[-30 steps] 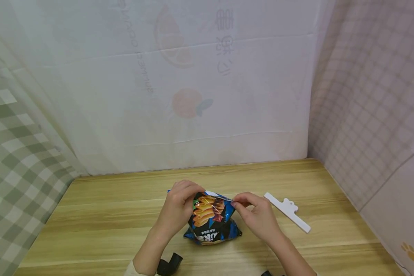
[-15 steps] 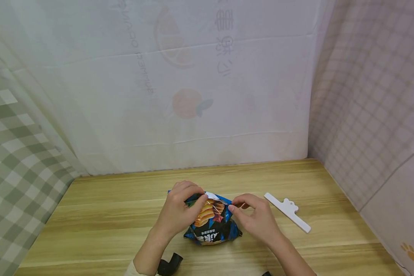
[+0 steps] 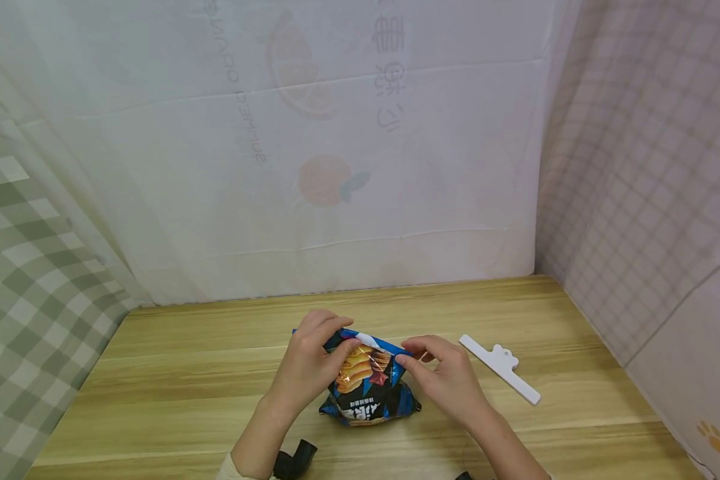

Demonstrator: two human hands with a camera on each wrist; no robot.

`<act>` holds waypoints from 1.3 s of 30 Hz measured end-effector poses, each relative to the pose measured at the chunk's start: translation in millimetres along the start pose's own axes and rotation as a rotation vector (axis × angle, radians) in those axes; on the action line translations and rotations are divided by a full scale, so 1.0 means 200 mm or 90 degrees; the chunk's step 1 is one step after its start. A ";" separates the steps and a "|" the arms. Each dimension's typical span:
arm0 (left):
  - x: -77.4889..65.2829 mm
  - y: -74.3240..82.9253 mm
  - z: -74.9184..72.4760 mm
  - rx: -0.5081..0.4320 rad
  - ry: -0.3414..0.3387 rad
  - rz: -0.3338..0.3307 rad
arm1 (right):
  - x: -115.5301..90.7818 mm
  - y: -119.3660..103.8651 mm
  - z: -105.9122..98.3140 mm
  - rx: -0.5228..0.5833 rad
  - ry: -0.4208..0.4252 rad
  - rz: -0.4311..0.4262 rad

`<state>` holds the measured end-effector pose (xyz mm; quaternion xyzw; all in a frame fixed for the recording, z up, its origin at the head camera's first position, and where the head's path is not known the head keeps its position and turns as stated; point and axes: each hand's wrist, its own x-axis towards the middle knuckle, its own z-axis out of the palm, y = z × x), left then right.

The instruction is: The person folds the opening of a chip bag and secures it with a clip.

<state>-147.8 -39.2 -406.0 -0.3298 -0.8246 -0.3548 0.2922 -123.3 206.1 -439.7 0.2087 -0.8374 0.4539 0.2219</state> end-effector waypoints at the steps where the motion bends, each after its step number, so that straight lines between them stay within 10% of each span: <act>1: 0.00 0.00 0.00 0.003 0.000 0.002 | 0.00 0.00 0.00 0.001 0.001 -0.005; 39: 0.00 -0.01 0.01 0.031 0.001 0.023 | 0.01 0.00 -0.01 -0.064 -0.014 0.009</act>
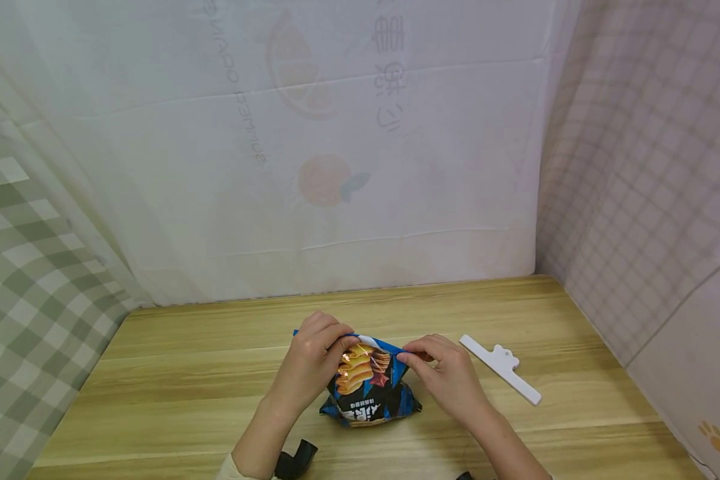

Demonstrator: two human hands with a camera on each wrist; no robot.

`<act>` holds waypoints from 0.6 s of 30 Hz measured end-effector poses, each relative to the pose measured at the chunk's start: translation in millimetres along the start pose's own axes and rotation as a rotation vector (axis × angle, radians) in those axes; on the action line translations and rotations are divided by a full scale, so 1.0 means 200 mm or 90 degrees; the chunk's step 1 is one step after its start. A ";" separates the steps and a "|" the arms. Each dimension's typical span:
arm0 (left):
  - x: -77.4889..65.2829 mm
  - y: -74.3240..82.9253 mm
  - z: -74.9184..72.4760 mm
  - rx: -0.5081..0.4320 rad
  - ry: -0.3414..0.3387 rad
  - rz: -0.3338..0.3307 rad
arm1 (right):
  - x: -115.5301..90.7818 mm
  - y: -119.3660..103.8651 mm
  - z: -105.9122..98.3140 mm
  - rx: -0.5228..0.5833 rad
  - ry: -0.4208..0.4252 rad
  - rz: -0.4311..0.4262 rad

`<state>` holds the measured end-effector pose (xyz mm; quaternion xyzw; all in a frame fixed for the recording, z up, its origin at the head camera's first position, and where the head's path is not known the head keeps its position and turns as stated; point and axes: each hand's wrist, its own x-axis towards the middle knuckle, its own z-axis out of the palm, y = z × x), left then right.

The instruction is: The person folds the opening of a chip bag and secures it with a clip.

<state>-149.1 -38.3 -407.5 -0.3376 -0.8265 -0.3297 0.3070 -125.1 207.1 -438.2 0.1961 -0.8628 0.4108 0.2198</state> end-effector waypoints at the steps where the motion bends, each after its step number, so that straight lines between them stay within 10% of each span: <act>1: 0.00 0.00 0.00 0.003 0.000 0.001 | 0.00 0.00 0.00 0.000 0.000 -0.001; 18: 0.01 0.00 0.00 0.007 -0.013 -0.026 | 0.00 0.03 -0.01 -0.014 -0.002 -0.030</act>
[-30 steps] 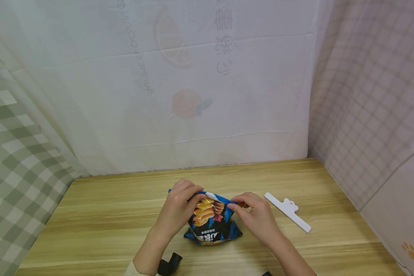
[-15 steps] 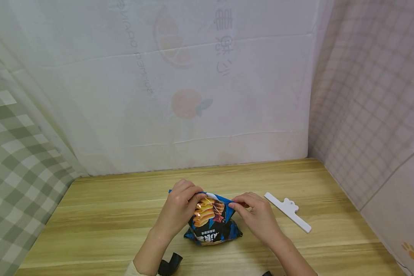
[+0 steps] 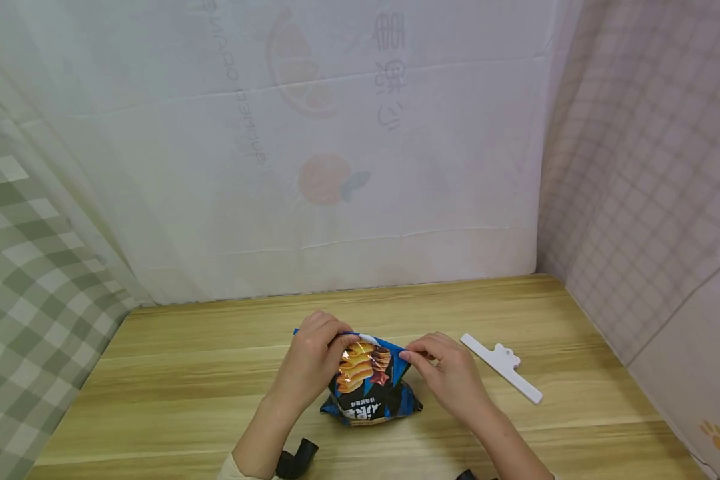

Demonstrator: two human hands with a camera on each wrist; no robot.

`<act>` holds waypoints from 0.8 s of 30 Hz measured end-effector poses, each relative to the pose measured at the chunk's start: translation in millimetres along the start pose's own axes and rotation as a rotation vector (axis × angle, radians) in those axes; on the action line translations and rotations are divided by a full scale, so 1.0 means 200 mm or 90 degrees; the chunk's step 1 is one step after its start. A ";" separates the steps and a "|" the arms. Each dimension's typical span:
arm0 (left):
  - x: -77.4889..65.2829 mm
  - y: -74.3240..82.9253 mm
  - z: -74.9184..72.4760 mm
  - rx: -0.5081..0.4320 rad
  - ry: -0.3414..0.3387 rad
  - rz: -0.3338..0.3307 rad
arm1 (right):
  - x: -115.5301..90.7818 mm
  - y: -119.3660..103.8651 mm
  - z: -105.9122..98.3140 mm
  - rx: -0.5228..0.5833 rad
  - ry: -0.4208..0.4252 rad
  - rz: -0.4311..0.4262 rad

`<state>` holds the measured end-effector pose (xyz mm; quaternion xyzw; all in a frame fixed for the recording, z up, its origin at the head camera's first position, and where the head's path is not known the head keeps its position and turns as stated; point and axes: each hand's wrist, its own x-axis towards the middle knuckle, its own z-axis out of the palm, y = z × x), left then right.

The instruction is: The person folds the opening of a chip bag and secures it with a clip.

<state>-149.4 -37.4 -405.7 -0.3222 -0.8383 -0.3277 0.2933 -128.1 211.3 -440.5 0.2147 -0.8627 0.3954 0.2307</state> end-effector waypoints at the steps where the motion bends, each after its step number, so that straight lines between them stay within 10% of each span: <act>1: 0.00 0.00 0.00 -0.004 0.004 0.001 | 0.00 0.00 0.00 -0.001 0.000 0.000; 24: 0.00 -0.01 0.00 -0.019 0.011 0.022 | 0.01 -0.01 -0.02 0.005 -0.032 0.026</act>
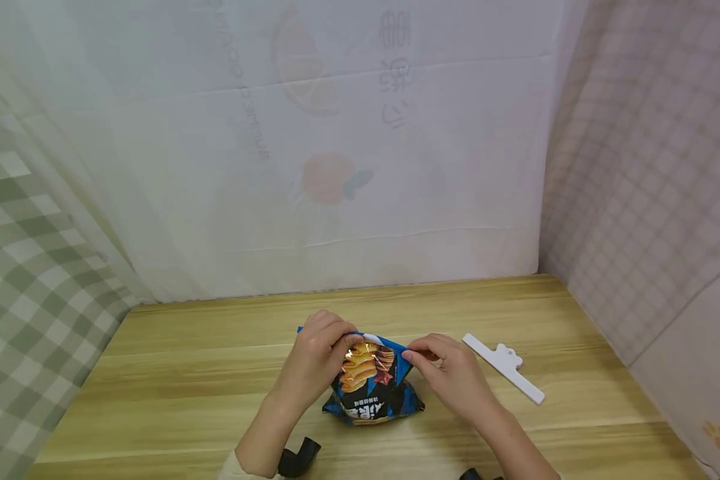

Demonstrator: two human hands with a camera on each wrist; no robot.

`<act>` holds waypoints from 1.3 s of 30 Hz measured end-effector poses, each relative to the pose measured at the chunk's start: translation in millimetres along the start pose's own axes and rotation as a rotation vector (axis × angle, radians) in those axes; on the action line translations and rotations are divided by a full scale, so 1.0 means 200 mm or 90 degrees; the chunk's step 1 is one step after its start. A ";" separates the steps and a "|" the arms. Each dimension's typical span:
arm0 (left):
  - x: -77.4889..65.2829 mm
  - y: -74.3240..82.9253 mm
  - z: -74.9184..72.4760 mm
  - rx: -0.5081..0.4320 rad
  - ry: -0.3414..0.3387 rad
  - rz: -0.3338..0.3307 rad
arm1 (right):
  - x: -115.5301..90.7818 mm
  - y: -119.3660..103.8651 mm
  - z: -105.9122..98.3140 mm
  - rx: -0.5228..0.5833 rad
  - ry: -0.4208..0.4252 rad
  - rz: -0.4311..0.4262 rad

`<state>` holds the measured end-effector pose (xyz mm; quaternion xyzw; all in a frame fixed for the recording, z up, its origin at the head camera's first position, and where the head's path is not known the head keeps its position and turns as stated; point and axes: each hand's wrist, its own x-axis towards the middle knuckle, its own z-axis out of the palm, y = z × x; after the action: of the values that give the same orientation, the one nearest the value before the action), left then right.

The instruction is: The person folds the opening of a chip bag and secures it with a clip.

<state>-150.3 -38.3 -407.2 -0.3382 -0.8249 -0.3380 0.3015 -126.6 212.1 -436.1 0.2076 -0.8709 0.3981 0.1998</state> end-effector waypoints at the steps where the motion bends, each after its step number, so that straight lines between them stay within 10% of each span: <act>1: 0.00 0.00 0.00 -0.002 0.000 0.000 | 0.00 0.00 -0.01 -0.001 -0.004 0.004; 10: 0.01 0.02 0.00 -0.007 -0.006 -0.013 | 0.02 0.06 -0.22 -0.144 -0.059 0.020; 22: 0.01 0.02 0.00 0.005 -0.013 -0.014 | -0.11 0.36 -0.44 -0.375 -0.321 0.149; 39: 0.00 0.03 -0.01 0.006 -0.009 -0.019 | -0.13 0.44 -0.45 -0.381 -0.232 0.148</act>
<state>-145.0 -36.9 -404.3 -0.3271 -0.8335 -0.3363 0.2919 -133.5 338.6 -449.2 0.1070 -0.9879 0.1026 0.0464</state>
